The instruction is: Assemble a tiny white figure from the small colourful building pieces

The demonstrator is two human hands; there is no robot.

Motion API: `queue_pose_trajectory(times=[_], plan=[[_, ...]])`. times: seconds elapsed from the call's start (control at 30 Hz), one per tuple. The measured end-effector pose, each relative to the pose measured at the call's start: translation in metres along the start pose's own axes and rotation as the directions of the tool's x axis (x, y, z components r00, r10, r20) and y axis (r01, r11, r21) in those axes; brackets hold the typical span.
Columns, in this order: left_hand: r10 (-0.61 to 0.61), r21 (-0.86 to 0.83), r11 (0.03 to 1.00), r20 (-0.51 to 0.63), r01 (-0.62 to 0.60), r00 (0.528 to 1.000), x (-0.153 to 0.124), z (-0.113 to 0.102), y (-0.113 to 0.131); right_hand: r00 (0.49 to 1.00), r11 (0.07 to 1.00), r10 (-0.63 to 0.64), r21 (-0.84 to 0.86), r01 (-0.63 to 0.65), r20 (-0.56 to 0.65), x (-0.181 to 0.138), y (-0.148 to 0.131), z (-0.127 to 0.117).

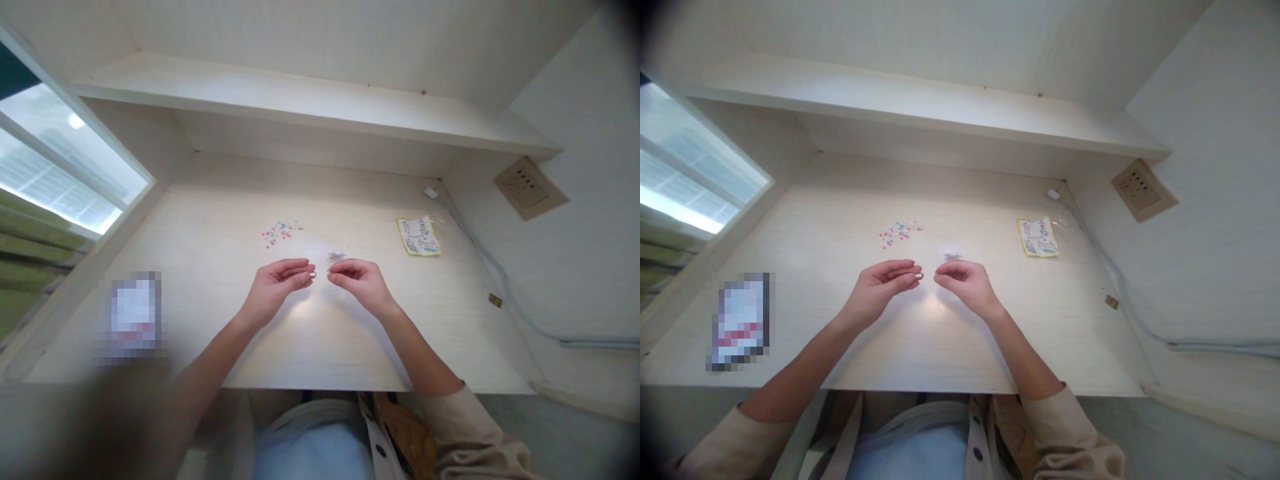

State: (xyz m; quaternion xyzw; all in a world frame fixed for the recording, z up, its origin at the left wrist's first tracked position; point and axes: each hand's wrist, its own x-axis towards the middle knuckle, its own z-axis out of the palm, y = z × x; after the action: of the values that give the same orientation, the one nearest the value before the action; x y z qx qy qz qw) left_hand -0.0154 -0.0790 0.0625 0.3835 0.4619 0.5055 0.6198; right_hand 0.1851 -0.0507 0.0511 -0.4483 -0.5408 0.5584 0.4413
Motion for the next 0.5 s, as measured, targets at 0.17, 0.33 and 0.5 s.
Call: queue_pose_trajectory(times=[0.17, 0.33, 0.5], plan=[[-0.010, 0.022, 1.000, 0.048, 0.009, 0.999, -0.002, 0.021, -0.003, 0.996, 0.991, 0.074, 0.116, -0.067, -0.053, -0.022, 0.007, -0.005], [-0.009, 0.059, 0.998, 0.069, 0.005, 0.998, -0.006, 0.033, -0.004, 0.987, 0.953, 0.121, 0.289, -0.086, -0.104, -0.034, 0.016, -0.006], [-0.024, 0.062, 0.998, 0.067, 0.020, 0.997, -0.012, 0.037, -0.004, 0.974, 0.898, 0.194, 0.422, -0.127, -0.120, -0.042, 0.009, -0.001]])
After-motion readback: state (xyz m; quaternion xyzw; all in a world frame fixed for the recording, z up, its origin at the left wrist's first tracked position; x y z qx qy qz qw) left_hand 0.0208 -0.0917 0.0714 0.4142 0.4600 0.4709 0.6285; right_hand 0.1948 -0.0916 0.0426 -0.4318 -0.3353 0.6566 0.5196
